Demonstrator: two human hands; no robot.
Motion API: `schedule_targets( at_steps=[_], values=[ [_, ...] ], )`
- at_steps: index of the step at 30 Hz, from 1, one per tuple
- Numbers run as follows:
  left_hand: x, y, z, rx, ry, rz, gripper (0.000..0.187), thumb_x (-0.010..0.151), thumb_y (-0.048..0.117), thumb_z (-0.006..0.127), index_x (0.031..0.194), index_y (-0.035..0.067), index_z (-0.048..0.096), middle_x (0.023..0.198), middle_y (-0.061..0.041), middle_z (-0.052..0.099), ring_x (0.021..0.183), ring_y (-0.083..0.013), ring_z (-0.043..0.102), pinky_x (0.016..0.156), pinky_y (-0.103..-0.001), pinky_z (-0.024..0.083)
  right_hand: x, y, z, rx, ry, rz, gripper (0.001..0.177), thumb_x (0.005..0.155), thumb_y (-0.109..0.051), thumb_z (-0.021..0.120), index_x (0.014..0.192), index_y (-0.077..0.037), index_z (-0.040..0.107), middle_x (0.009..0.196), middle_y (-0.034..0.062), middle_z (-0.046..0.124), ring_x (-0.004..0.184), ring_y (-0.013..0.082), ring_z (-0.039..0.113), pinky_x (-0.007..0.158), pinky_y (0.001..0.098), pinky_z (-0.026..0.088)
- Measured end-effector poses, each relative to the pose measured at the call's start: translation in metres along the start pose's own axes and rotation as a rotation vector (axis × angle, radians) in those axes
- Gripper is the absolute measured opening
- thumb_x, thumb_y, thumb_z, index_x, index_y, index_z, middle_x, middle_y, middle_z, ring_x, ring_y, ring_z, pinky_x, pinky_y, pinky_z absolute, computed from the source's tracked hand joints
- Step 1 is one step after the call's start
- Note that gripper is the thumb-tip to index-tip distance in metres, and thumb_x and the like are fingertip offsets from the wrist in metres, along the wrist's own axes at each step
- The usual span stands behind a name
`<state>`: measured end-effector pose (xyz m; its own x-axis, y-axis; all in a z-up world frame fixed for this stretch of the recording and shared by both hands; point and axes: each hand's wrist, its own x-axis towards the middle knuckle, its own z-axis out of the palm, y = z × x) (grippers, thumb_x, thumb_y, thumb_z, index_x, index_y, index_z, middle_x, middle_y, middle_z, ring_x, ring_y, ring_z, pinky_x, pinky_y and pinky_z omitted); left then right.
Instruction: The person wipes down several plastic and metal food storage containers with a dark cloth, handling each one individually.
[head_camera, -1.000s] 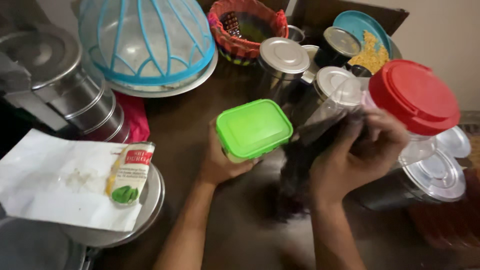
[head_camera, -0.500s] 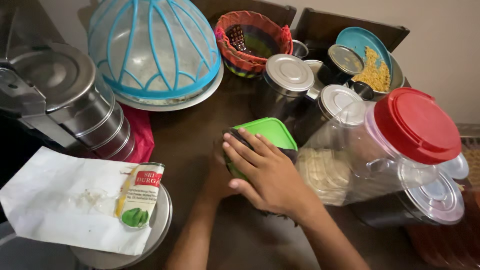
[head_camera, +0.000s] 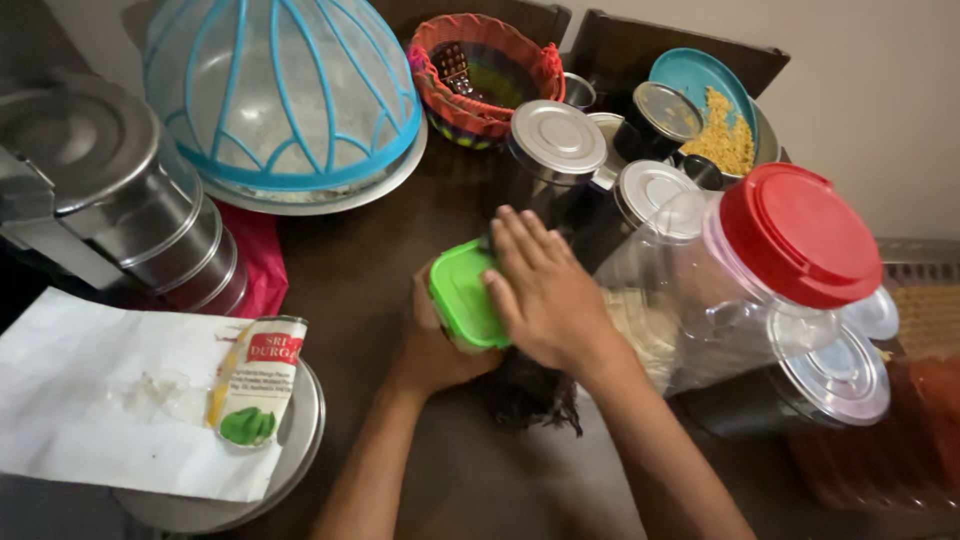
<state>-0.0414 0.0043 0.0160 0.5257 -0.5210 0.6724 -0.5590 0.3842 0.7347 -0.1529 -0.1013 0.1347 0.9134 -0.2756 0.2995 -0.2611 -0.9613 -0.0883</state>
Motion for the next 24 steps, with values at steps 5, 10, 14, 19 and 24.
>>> schedule_targets(
  at_steps=[5,10,14,19,24],
  values=[
    [-0.002,0.001,0.005,-0.073,-0.004,-0.026,0.099,0.068,0.023,0.092,0.146,-0.002,0.035,0.133,-0.019,0.06,0.122,-0.0306,0.065,0.103,-0.041,0.054,-0.018,0.005,0.0,-0.036,0.055,0.129,0.061,0.104,-0.034,0.043,0.15,0.006,0.042,0.159,0.0241,0.038,0.147,0.0407,0.034,0.119,0.049,0.026],
    [-0.003,0.002,0.005,-0.121,0.001,0.003,0.101,0.064,0.017,0.091,0.145,-0.005,0.033,0.132,-0.02,0.056,0.122,-0.0303,0.061,0.104,-0.041,0.052,-0.041,-0.018,-0.001,-0.046,0.132,0.201,0.059,0.103,-0.03,0.045,0.146,0.01,0.045,0.157,0.0268,0.04,0.146,0.0444,0.036,0.119,0.0494,0.027],
    [-0.004,0.007,0.005,-0.145,0.0,-0.111,0.096,0.069,0.021,0.091,0.144,-0.003,0.035,0.132,-0.016,0.06,0.121,-0.0259,0.064,0.104,-0.038,0.054,-0.055,-0.035,-0.005,-0.051,0.14,0.233,0.057,0.102,-0.027,0.047,0.144,0.012,0.045,0.155,0.0273,0.042,0.145,0.0462,0.035,0.118,0.0504,0.028],
    [-0.005,0.004,0.005,-0.248,-0.014,-0.059,0.102,0.07,0.025,0.094,0.145,-0.003,0.031,0.135,-0.017,0.056,0.124,-0.0261,0.059,0.108,-0.04,0.05,-0.061,-0.047,-0.01,0.002,0.149,0.195,0.058,0.1,-0.026,0.048,0.144,0.013,0.045,0.156,0.0277,0.041,0.147,0.0457,0.032,0.119,0.0504,0.027],
    [-0.01,-0.006,0.007,-0.2,0.019,0.013,0.101,0.072,0.03,0.091,0.147,-0.003,0.032,0.136,-0.017,0.056,0.124,-0.0288,0.059,0.108,-0.042,0.049,-0.061,-0.065,-0.009,-0.006,0.178,0.139,0.057,0.099,-0.025,0.05,0.143,0.011,0.046,0.156,0.0261,0.043,0.147,0.0439,0.033,0.121,0.051,0.026]
  ],
)
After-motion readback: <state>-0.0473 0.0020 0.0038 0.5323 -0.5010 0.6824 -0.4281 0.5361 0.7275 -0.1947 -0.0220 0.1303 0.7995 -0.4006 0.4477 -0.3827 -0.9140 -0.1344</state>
